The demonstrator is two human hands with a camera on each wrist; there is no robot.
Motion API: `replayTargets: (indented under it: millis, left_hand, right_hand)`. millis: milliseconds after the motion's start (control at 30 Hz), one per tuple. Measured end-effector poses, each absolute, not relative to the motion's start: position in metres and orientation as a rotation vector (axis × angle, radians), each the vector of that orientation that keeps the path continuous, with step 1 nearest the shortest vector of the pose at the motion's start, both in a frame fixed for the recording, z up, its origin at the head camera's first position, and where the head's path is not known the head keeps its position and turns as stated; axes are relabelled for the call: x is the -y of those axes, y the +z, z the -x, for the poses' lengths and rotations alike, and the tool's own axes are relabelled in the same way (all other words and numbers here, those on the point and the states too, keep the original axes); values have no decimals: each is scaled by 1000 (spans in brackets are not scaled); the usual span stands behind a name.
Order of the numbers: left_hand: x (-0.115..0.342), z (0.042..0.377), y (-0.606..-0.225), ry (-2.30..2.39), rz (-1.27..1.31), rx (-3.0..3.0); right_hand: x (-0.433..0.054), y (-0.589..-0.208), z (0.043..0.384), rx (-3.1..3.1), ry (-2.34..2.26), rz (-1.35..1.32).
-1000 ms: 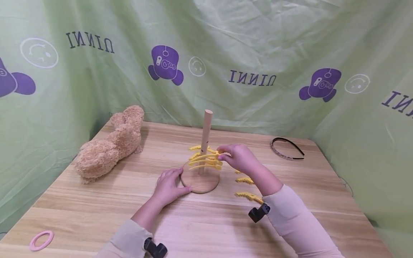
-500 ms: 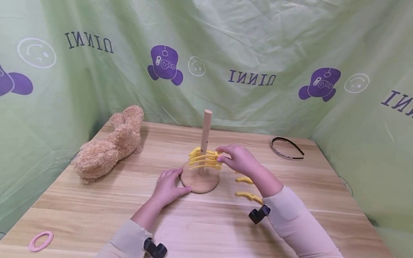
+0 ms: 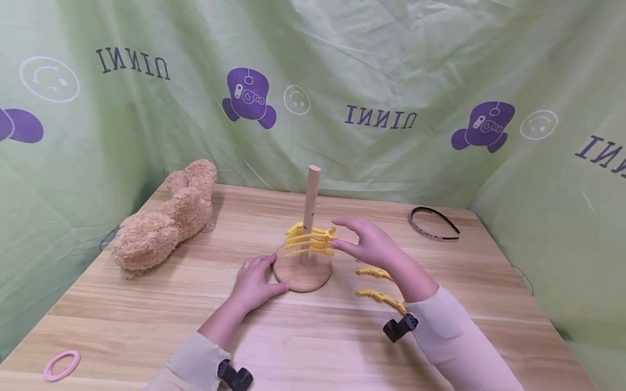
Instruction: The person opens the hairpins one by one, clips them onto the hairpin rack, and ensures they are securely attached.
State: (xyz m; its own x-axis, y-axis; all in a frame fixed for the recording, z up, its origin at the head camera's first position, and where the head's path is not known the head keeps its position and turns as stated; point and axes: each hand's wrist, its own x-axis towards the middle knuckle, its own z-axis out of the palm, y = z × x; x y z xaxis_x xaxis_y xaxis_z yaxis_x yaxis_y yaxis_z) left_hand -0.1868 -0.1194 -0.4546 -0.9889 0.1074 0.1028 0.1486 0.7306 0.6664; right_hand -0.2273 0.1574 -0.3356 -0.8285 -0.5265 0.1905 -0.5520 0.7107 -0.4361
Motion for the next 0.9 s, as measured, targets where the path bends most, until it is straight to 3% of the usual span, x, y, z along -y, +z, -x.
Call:
replayTargets:
  millis: [900]
  left_hand:
    - [119, 187, -454, -1136, 209, 2867]
  right_hand:
    - [-252, -388, 171, 2832, 860, -561]
